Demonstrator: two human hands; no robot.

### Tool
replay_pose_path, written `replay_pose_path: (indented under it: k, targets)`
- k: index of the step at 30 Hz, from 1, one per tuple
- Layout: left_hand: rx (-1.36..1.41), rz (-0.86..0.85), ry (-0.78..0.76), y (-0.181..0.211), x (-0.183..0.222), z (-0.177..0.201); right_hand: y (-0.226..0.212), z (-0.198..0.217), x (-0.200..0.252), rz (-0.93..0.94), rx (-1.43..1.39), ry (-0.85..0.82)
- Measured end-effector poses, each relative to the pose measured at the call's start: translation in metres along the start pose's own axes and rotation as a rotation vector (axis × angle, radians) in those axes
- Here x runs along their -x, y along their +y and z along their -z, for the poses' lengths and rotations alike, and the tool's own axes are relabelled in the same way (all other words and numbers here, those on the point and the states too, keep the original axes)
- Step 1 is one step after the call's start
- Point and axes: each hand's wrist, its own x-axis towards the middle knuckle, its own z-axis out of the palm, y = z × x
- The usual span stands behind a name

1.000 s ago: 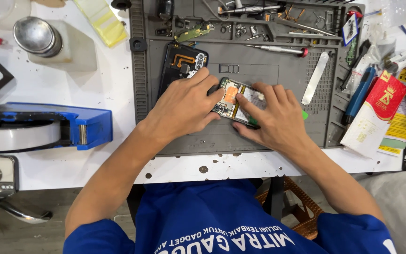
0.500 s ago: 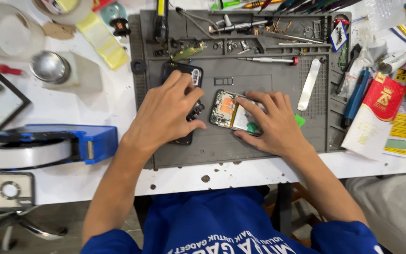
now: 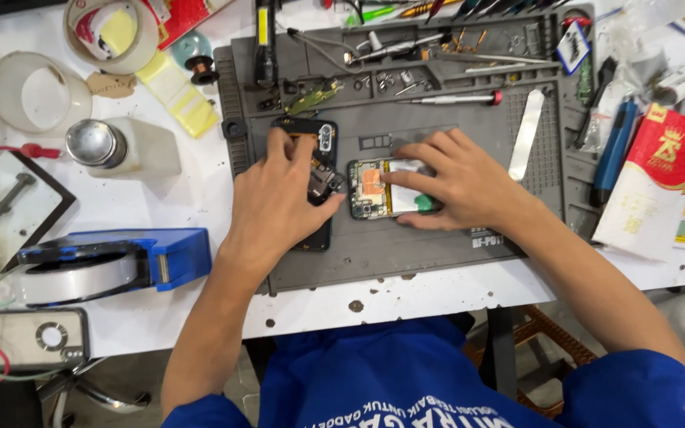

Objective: Repairing a mobile phone by installing internal screws using a precision screwdriver on a repair bench.

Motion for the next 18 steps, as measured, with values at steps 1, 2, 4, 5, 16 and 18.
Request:
replay_pose_path:
  k: [1, 2, 4, 5, 16, 18]
  targets:
    - [0.011, 0.035, -0.015, 0.000, 0.001, 0.000, 0.004, -0.005, -0.001, 0.024, -0.027, 0.007]
    - [0.029, 0.058, -0.029, 0.002, -0.002, -0.002, 0.009, -0.007, 0.000, 0.040, -0.045, 0.011]
    - [0.039, 0.081, -0.019, 0.006, -0.001, -0.005, 0.009, -0.016, 0.001, 0.050, -0.036, 0.036]
    - [0.040, 0.120, -0.018, 0.008, 0.000, -0.006, 0.009, -0.020, 0.003, 0.068, -0.046, 0.063]
    - [0.822, -0.076, 0.161, 0.031, 0.006, 0.000, -0.028, -0.005, 0.014, -0.031, -0.148, 0.189]
    - [1.044, -0.062, 0.040, 0.037, 0.007, -0.003, -0.030, 0.000, 0.010, -0.011, -0.302, 0.216]
